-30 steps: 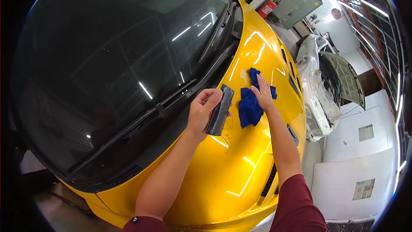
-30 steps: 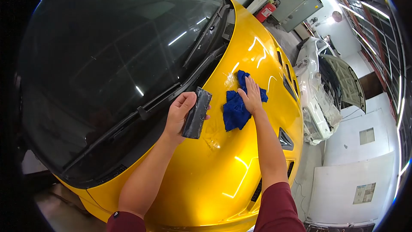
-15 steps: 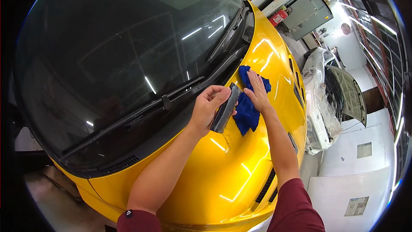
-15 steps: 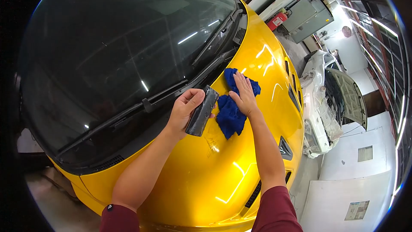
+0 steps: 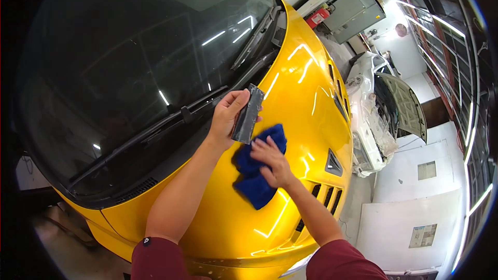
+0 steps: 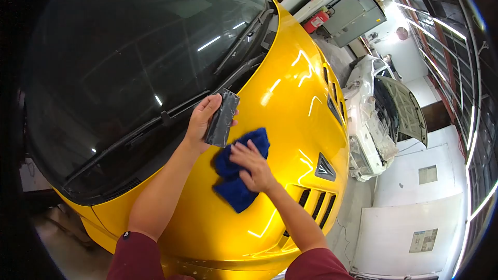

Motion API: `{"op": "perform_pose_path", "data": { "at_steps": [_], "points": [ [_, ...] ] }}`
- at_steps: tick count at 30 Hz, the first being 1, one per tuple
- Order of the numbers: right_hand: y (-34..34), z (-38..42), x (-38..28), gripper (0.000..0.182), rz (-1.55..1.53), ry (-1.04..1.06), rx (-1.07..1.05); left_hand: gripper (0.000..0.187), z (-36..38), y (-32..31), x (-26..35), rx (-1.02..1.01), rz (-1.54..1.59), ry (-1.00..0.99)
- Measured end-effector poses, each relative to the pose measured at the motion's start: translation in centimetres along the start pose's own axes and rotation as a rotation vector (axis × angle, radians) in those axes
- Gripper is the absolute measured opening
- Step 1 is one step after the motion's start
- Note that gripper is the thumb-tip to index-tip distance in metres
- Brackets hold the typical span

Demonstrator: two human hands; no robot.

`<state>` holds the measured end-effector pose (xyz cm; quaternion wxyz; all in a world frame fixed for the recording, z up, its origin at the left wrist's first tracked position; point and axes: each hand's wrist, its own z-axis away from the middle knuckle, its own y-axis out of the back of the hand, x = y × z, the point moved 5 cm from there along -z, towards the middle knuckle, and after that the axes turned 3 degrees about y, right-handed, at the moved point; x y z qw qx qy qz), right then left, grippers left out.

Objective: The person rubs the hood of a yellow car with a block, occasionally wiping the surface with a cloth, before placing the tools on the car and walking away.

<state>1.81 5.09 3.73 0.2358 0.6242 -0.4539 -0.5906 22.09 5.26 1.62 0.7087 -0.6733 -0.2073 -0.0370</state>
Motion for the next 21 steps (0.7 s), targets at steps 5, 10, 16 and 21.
{"op": "perform_pose_path", "data": {
  "at_steps": [5,10,16,21],
  "points": [
    [0.2,9.4,-2.9,0.037,-0.377,-0.469,0.208,0.026,0.1,-0.3,0.0,0.009,0.008,0.009],
    [5.6,15.5,-3.1,0.042,-1.004,-1.288,0.688,0.025,0.2,-0.6,0.1,0.028,0.039,0.018],
    [12.3,19.8,-0.2,0.06,-0.225,-1.109,0.629,0.024,0.0,-0.5,0.1,0.035,0.077,0.009],
    [1.4,19.0,3.4,0.101,0.0,-0.823,0.487,0.026,-0.1,-0.3,0.0,0.036,0.097,-0.001]
  ]
}}
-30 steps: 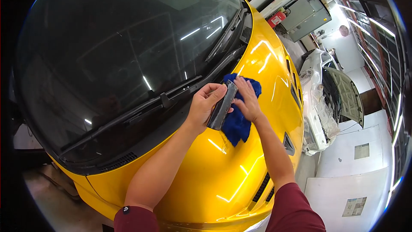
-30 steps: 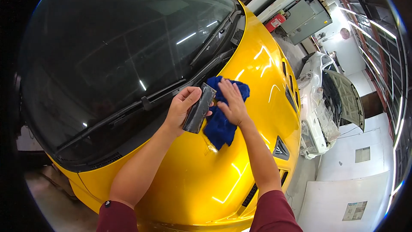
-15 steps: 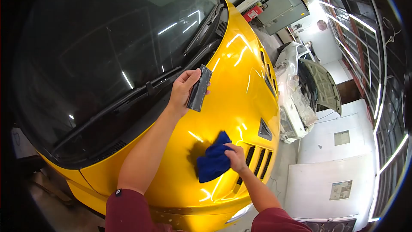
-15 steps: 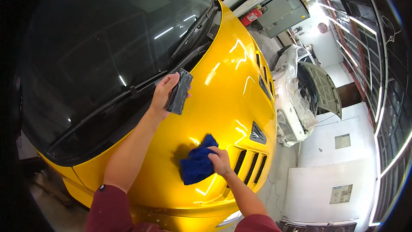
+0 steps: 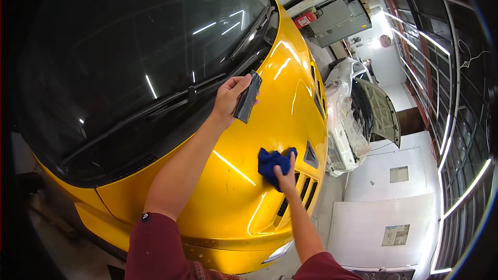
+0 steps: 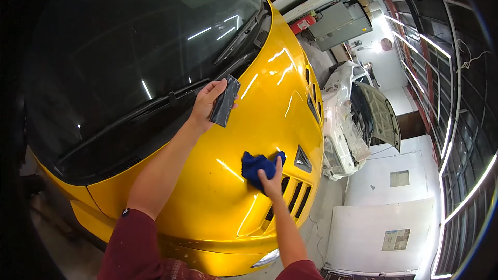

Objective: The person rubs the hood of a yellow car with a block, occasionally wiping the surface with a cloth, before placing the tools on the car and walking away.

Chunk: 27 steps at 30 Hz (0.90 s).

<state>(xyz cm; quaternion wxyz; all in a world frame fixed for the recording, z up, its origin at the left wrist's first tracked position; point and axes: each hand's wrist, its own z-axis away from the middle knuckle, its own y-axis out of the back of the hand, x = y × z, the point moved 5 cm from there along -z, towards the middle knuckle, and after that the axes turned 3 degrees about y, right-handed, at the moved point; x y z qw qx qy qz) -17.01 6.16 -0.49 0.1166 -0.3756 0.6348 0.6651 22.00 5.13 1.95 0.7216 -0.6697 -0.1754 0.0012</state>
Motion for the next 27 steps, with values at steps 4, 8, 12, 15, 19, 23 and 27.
{"op": "perform_pose_path", "data": {
  "at_steps": [4,8,12,15,19,23,27],
  "points": [
    [-3.7,1.0,-6.3,0.078,0.228,-0.076,0.266,0.027,0.2,0.2,0.2,0.009,-0.048,0.017],
    [-4.3,2.0,-12.5,0.05,-0.003,-0.118,0.233,0.027,0.0,-0.2,-0.2,-0.01,-0.045,0.009],
    [-1.6,1.1,-12.7,0.039,-0.977,-0.535,0.05,0.028,0.2,0.0,0.3,-0.007,-0.056,0.005],
    [2.2,0.3,-11.4,0.055,-0.246,-0.238,0.351,0.028,0.1,-0.1,0.6,-0.014,-0.035,0.0],
    [-2.3,1.7,-9.7,0.073,0.163,0.215,0.133,0.028,0.0,0.1,0.6,0.004,-0.003,0.001],
    [-6.5,3.3,-11.7,0.068,0.432,0.383,-0.007,0.03,0.2,-0.2,0.7,0.022,-0.009,-0.012],
    [-9.6,3.7,-17.6,0.057,0.387,0.474,-0.094,0.032,0.3,-0.3,0.9,0.028,-0.046,-0.015]
  ]
}}
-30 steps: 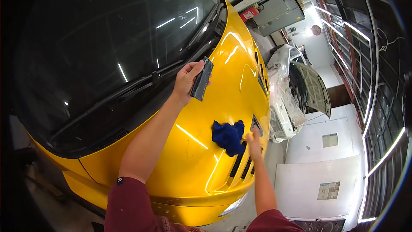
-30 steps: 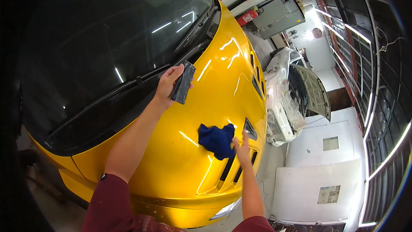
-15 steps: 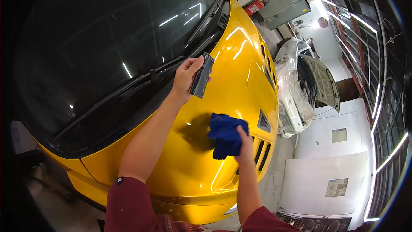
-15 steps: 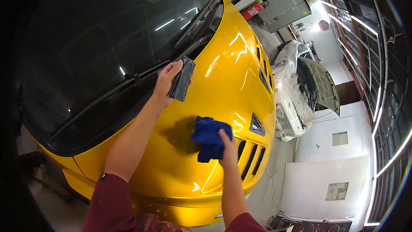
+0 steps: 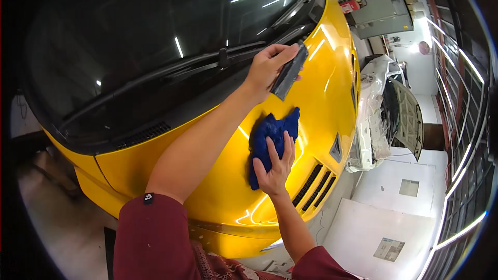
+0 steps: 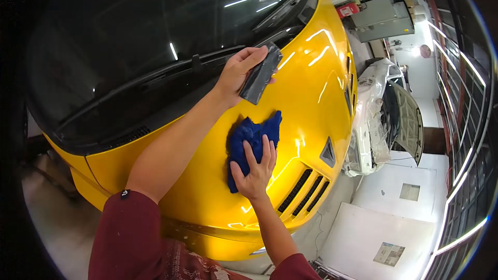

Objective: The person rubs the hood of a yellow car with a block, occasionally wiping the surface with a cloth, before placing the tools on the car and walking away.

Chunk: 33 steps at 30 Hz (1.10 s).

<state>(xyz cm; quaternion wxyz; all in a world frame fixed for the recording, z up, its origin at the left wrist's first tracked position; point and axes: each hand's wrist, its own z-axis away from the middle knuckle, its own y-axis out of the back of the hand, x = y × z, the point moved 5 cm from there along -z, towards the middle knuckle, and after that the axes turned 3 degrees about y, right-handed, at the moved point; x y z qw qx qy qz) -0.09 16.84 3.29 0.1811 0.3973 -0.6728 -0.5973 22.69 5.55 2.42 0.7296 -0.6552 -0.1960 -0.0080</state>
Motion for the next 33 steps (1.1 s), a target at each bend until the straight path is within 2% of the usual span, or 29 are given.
{"op": "perform_pose_path", "data": {
  "at_steps": [3,7,9,13,16,20,23,25,27,30,33],
  "points": [
    [-0.7,-3.2,-1.0,0.054,-0.003,0.058,-0.002,0.033,0.0,0.0,0.3,0.004,0.011,-0.011],
    [-1.6,-8.2,1.3,0.055,-0.004,0.092,0.021,0.034,0.0,0.2,0.4,-0.023,0.012,-0.026],
    [-1.9,-11.6,4.2,0.056,-0.041,0.091,0.062,0.032,-0.2,0.4,0.1,-0.03,0.03,-0.037],
    [-2.4,-17.9,13.2,0.052,0.011,-0.043,0.168,0.032,-0.3,0.7,0.1,-0.047,0.054,-0.01],
    [-1.9,-19.6,19.9,0.053,0.019,-0.106,0.189,0.032,-0.2,0.6,-0.1,-0.025,0.071,-0.011],
    [-0.7,-14.7,28.0,0.057,0.159,-0.235,0.183,0.031,0.1,0.4,-0.3,-0.008,0.055,0.003],
    [1.2,-7.5,33.9,0.061,0.24,-0.375,0.144,0.032,0.1,0.3,-0.2,-0.052,0.082,0.009],
    [1.2,-1.5,39.4,0.064,0.303,-0.391,0.118,0.031,0.1,0.0,-0.2,-0.029,0.09,0.015],
    [2.2,1.3,36.2,0.067,0.248,-0.676,0.191,0.03,0.0,0.2,-0.3,-0.014,0.093,0.017],
    [1.6,2.5,31.0,0.07,0.259,-0.808,0.226,0.029,0.0,0.0,-0.5,0.0,0.065,0.01],
    [0.4,1.6,21.5,0.063,0.279,-0.579,0.268,0.028,-0.1,0.1,-1.0,-0.032,0.043,0.017]
  ]
}}
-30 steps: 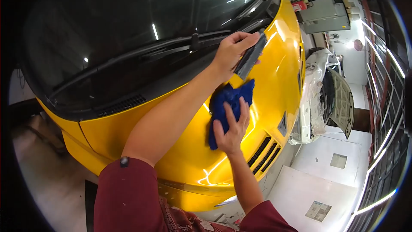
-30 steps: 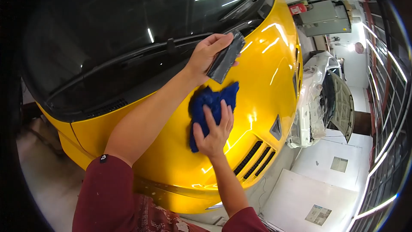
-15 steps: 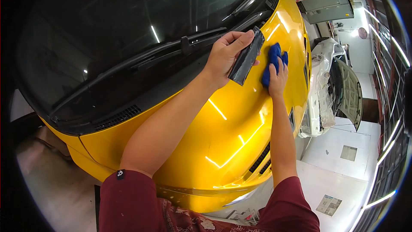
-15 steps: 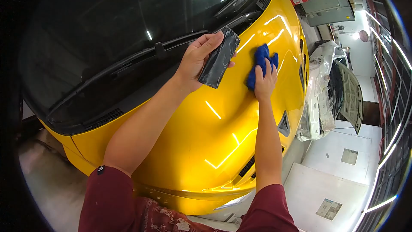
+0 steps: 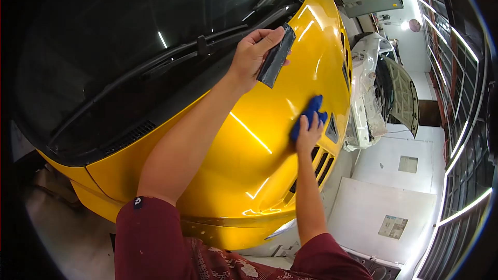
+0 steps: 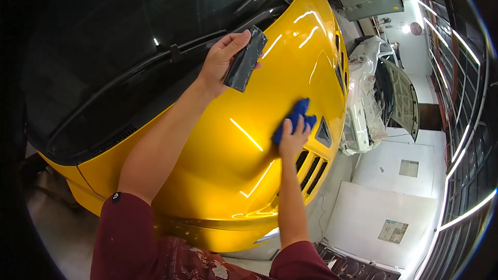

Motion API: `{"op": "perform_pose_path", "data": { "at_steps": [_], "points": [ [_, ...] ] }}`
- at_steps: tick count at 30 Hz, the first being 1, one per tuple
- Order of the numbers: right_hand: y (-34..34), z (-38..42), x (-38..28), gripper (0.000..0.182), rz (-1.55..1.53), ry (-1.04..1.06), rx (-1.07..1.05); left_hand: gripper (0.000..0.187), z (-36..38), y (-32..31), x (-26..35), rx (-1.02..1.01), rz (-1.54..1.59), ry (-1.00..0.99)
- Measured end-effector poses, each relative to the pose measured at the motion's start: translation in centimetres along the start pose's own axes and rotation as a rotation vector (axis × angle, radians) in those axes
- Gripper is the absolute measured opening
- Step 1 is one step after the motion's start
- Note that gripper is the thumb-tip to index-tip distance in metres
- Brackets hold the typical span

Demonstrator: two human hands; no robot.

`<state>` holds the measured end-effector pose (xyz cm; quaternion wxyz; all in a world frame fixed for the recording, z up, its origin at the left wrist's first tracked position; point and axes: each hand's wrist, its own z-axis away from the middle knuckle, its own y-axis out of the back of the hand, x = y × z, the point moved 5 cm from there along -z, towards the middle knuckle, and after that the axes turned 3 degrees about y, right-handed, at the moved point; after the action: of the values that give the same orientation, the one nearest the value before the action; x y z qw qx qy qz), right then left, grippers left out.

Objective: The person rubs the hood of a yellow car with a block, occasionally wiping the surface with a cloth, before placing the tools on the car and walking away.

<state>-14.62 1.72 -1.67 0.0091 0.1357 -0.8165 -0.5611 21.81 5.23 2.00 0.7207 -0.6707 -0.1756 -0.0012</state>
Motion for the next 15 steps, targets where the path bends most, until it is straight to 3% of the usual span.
{"op": "perform_pose_path", "data": {
  "at_steps": [4,7,15],
  "points": [
    [3.7,5.8,-14.8,0.062,-0.147,0.256,-0.069,0.032,-0.1,0.4,-0.6,-0.028,-0.058,0.008],
    [5.1,7.1,-22.0,0.06,-0.255,0.403,-0.114,0.036,0.3,0.3,-0.5,-0.032,-0.136,0.004],
    [1.0,-2.5,-20.5,0.054,-0.312,0.381,-0.052,0.042,0.4,0.2,0.4,-0.03,-0.151,0.028]
  ]
}}
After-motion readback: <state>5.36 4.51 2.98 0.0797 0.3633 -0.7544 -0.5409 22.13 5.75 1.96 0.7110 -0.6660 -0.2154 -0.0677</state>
